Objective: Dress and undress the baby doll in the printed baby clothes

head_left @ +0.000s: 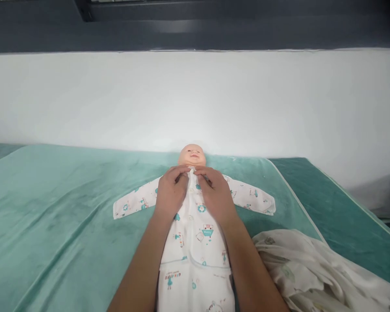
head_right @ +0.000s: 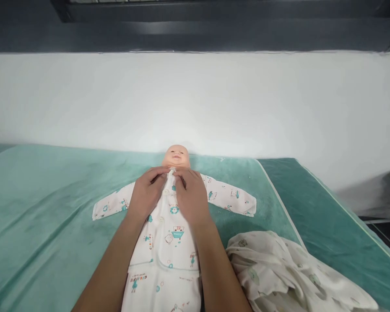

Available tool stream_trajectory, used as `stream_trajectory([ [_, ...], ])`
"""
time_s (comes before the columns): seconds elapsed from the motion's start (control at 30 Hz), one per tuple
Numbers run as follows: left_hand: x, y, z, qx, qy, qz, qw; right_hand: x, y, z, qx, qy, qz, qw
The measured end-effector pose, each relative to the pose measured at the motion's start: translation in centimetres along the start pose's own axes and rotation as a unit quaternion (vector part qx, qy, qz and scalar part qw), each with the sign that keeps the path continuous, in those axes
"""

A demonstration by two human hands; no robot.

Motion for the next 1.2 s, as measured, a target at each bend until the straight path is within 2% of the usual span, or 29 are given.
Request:
stream_trajectory([
  [0.17, -0.15, -0.20, 0.00, 0.003, -0.007, -0.003, 1.000, -0.19, -0.02, 0.06, 0.009, 0.007, 0.002, 1.000],
  [0.53, -0.16, -0.21, -0.01, 0.002, -0.006, -0.020, 1.000, -0.44, 0.10, -0.11, 0.011, 0.013, 0.050, 0.999],
  [0.63, -0.21, -0.22, 0.01, 0.004, -0.011, -0.020, 1.000, -0.67, 0.10, -0.15, 0.012, 0.015, 0.077, 0.997],
  [0.93, -0.09, -0.21, -0.03, 0.002, -0.013, -0.005, 1.000, -0.52, 0.03, -0.13, 0.014, 0.014, 0.102, 0.995],
  [1.2, -0.14, -0.15, -0.18, 0.006, -0.027, -0.013, 1.000, -0.65, 0.07, -0.02, 0.011, 0.025, 0.095, 0.995],
])
Point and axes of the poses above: each hand's wrist, its own y-axis towards the middle knuckle, its own z-axis out of the palm, x = y × z, the point moved 5 cm from there along y, towards the middle knuckle, and after that the axes turned 5 degrees about z, right-handed, at the moved point
